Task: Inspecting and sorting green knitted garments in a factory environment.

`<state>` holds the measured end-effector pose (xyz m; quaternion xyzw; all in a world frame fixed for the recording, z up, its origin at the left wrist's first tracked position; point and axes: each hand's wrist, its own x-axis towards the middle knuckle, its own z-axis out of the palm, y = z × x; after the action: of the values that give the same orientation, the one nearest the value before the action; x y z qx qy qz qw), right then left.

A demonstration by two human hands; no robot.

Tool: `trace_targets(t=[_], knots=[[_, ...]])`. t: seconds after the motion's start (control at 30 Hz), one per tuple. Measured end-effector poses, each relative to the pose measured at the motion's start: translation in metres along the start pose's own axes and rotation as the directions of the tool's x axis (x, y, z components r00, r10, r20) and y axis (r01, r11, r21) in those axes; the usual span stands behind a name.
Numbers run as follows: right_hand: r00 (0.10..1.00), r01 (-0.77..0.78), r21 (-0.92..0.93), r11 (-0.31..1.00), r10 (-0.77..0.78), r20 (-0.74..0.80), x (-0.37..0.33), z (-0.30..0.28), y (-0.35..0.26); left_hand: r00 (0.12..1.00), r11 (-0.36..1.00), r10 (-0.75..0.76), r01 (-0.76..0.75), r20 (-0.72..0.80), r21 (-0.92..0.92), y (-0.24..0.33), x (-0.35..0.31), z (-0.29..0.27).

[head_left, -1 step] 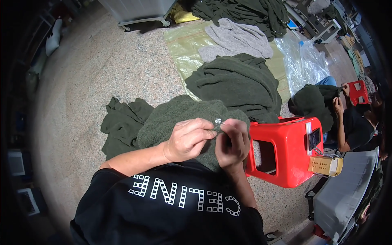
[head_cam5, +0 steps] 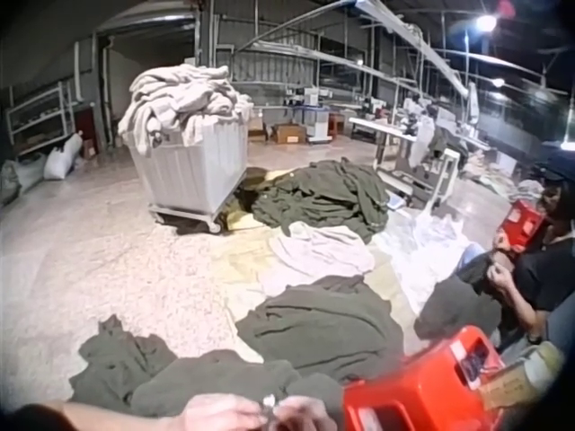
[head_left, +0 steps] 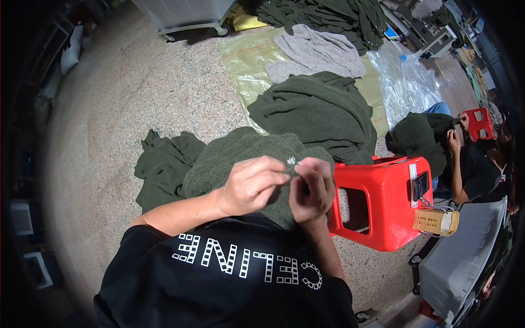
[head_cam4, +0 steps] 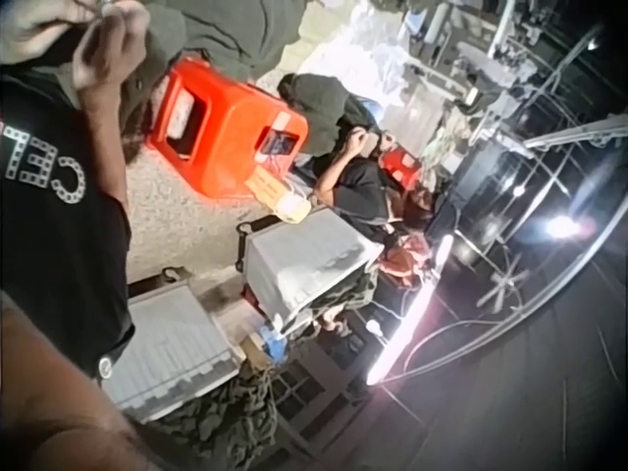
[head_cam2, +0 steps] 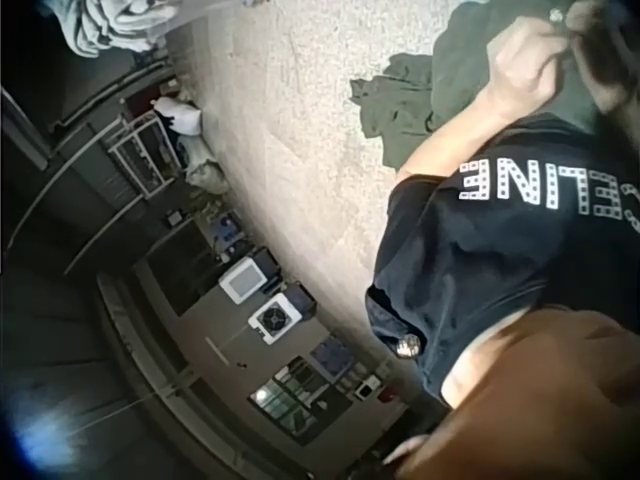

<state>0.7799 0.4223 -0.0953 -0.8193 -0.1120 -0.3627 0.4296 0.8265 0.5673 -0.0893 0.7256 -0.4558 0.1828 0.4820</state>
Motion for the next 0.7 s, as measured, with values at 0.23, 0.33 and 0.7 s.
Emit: trace_targets(t=[0.23, 0.33, 0.7], knots=[[0.966, -0.095, -0.051, 0.994, 0.104, 0.235, -0.008, -0.025, 0.017, 0.899, 0.906, -0.386, 0.327, 0.208, 0.27, -0.025, 0.004, -0.047], [0.962, -0.138, -0.065, 0.988, 0.149, 0.23, -0.013, -0.026, 0.021, 0.737, 0.723, -0.643, 0.674, 0.21, -0.15, -0.027, -0.001, -0.051], [0.966, -0.203, -0.008, 0.979, 0.202, 0.162, -0.011, -0.021, 0.03, 0.414, -0.443, -0.607, 0.532, 0.678, -0.722, -0.014, -0.009, -0.041]])
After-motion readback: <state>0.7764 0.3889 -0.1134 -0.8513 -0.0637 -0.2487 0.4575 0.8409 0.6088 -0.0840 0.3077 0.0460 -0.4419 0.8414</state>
